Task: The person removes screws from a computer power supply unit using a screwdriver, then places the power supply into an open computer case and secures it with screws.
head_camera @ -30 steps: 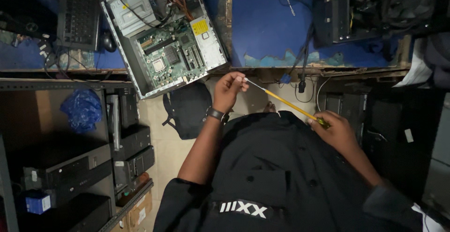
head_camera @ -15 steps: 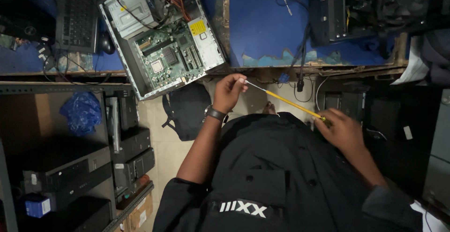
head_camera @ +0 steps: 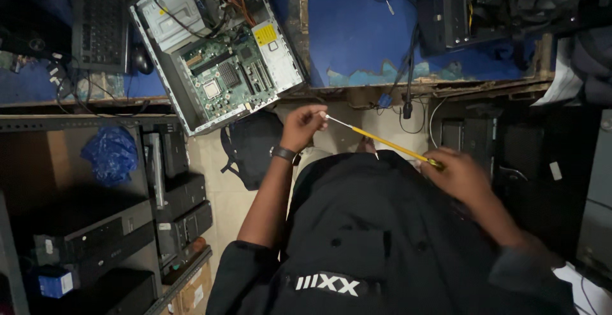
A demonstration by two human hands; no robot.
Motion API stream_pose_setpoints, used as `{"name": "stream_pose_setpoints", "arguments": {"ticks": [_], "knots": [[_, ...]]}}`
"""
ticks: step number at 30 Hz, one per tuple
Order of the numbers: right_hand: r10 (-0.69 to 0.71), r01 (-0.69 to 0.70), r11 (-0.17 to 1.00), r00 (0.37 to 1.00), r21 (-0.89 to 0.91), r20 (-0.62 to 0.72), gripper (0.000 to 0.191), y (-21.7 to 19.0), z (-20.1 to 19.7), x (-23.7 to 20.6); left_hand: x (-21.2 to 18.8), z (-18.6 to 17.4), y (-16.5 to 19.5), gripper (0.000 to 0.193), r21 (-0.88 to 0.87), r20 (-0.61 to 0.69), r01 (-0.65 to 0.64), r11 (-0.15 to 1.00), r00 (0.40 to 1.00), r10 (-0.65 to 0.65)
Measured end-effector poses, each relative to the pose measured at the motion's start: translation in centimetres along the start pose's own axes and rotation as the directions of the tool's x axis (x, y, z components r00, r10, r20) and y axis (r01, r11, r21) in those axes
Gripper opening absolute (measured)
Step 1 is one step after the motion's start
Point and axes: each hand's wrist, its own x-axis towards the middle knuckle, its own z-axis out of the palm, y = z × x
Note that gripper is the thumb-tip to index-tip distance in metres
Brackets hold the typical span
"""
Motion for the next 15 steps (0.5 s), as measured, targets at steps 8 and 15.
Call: {"name": "stream_pose_setpoints", "arguments": {"ticks": [8,15], "knots": [[0.029,-0.026,0.996,0.999,0.085,-0.031,0.026,-3.6,2.8,0.0,-0.2,-2.4,-2.8,0.022,-0.313,-0.086,0.274,0.909,0.945,-0.315],[0.222,-0.215,0.958,0.975,0.19,-0.016,0.03,-7.4,7.2,0.1,2.7,-3.3,-3.8,0.027,-0.435,-0.06,0.181,0.882,0.972,-0.229]]}}
